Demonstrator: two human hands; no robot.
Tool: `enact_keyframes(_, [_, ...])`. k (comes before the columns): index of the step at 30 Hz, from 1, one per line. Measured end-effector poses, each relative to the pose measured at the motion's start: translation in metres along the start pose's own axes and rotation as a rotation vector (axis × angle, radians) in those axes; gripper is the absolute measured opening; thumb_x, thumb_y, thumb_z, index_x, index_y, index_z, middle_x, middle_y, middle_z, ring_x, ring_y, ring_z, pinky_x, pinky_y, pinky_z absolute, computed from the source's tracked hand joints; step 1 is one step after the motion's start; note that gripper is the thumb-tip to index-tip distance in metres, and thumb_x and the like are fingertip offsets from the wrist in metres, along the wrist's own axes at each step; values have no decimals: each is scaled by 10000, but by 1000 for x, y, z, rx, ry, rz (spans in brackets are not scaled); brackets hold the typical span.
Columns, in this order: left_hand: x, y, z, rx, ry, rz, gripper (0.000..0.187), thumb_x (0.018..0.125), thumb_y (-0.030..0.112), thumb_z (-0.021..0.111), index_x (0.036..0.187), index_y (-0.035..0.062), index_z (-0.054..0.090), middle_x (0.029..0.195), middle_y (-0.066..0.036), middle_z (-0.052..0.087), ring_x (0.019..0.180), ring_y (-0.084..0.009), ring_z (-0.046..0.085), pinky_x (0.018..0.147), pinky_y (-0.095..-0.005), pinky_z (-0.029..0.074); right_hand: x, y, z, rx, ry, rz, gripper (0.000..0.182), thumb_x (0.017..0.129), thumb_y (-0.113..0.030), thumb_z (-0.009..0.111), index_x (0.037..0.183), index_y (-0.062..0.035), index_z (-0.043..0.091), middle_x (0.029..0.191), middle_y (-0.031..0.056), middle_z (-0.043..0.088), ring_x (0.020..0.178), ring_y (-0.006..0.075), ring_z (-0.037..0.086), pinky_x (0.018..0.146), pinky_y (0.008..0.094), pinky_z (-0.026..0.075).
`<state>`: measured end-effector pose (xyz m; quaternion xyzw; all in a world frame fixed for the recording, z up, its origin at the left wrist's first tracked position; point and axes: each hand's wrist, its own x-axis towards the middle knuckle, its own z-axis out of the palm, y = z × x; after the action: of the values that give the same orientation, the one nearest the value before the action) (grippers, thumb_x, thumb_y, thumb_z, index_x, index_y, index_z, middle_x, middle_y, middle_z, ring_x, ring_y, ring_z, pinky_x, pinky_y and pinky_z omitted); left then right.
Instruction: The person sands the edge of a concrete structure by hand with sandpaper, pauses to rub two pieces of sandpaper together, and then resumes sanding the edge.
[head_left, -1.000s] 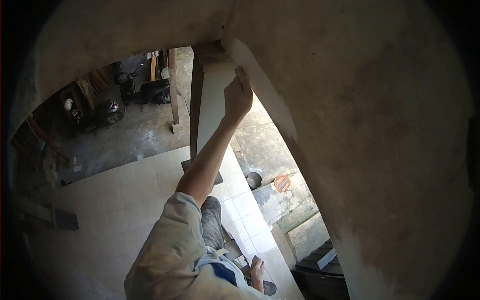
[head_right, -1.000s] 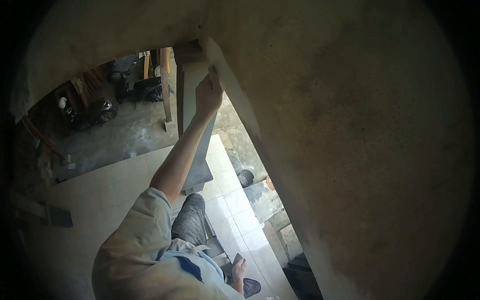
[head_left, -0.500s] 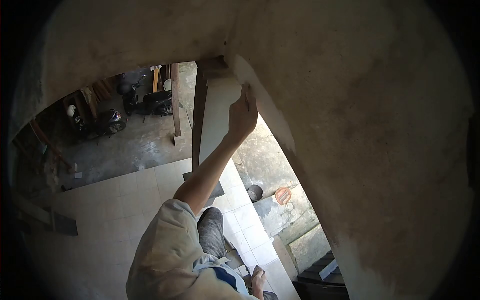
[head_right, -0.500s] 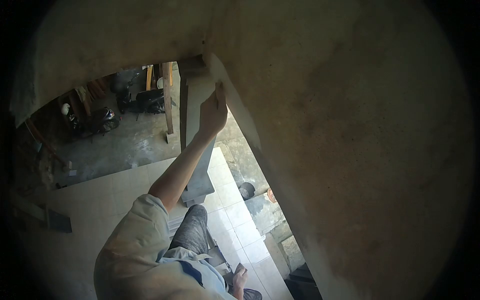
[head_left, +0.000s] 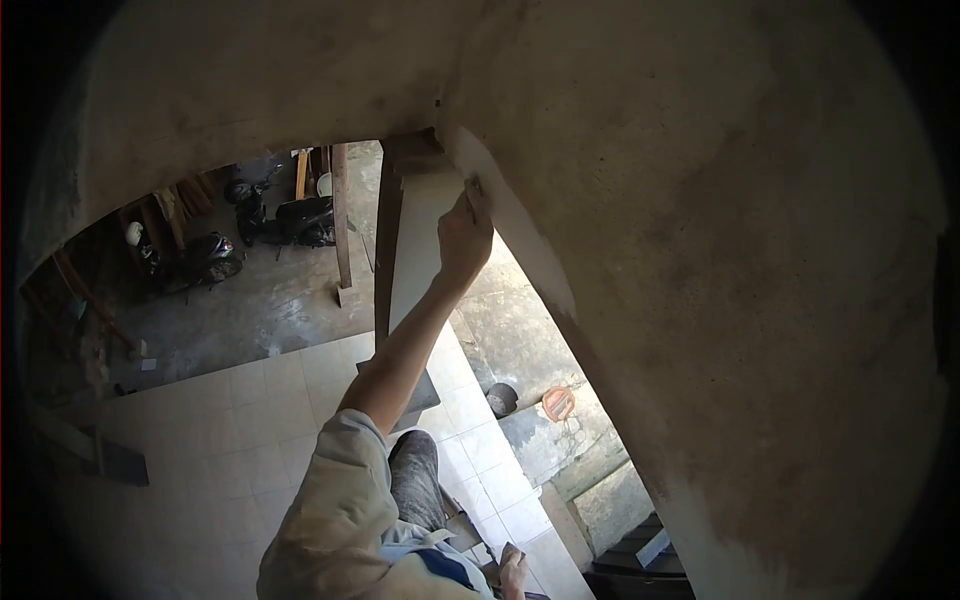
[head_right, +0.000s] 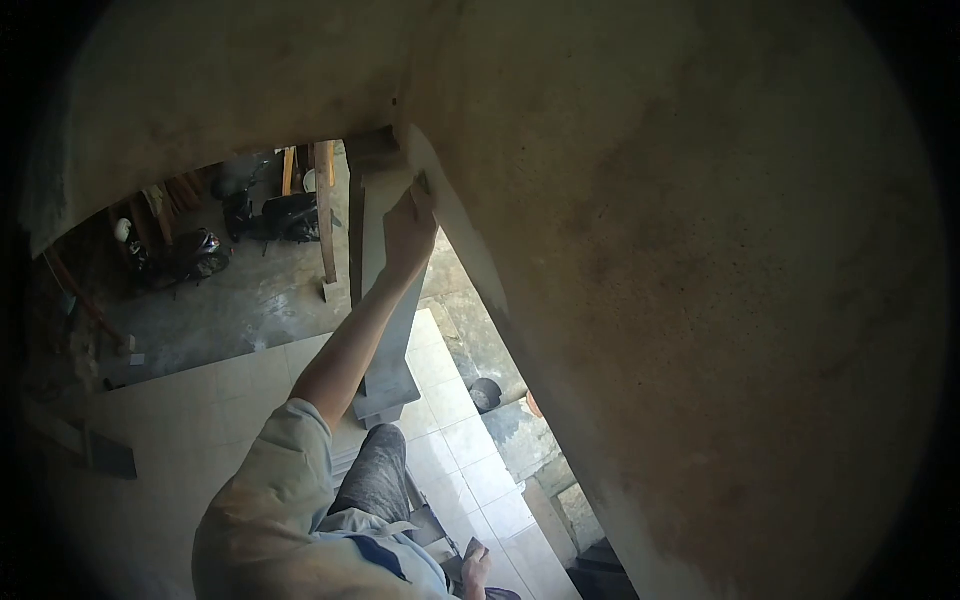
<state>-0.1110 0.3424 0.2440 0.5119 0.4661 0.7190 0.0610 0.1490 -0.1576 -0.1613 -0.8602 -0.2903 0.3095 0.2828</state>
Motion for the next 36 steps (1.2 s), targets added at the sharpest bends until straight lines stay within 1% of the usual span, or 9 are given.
enact_keyframes(7, [-27,27,-8,2,-19,33,391,988,225,377,1237,-34,532,696,-217,634,617,-362,638,566,-421,490,27,56,37,480,26,-32,426,976,-276,370,1077,72,594,1023,232,639,980,329,617,839,381,478])
enact_keyframes(10, [-31,21,-9,3,-25,83,395,988,225,377,1252,-30,522,790,-212,662,649,-363,649,596,-404,517,-11,-22,-4,-20,7,12,450,979,-293,357,1092,74,593,1043,253,633,992,358,612,843,399,475])
enact_keyframes(17, [8,5,-5,119,-85,-45,415,988,229,370,1246,-63,512,566,-198,564,543,-333,621,527,-436,472,23,53,23,212,-73,57,447,978,-289,354,1102,70,589,1030,250,637,1013,368,602,853,402,469])
enact_keyframes(21, [-22,5,-8,149,-6,291,409,986,220,374,1255,-73,473,585,-203,580,540,-339,621,510,-436,487,-14,-31,-4,102,37,-117,421,978,-270,359,1114,59,585,1040,241,633,1013,361,596,866,399,459])
enact_keyframes(24, [19,-11,-5,157,-223,-23,379,984,213,379,1203,-78,483,609,-218,597,568,-360,628,518,-461,492,2,1,-1,120,-80,167,421,979,-267,355,1125,59,577,1046,245,630,1012,366,595,859,403,459])
enact_keyframes(28, [-4,30,-19,196,-231,6,403,977,216,402,1243,-84,445,719,-261,623,640,-391,643,570,-463,522,30,68,35,302,-1,17,427,974,-282,356,1096,57,584,1019,245,635,965,368,607,822,413,465])
enact_keyframes(29, [-27,29,-19,179,-217,132,409,970,202,416,1262,-84,414,869,-296,623,720,-416,649,638,-459,548,-29,-53,-14,33,15,-14,423,971,-279,357,1084,58,586,1022,252,633,983,378,604,829,419,467])
enact_keyframes(30, [-41,36,-22,195,-132,347,399,971,196,413,1265,-73,387,964,-305,607,769,-427,647,679,-460,557,33,66,38,256,-25,13,416,969,-271,353,1082,57,583,1029,260,629,998,389,598,840,427,465])
enact_keyframes(36, [29,18,-14,262,-301,11,236,972,206,384,1008,-16,453,755,-285,603,618,-438,602,529,-512,491,33,80,27,206,-80,151,457,977,-310,343,1145,58,555,1087,270,608,1047,398,576,884,427,445])
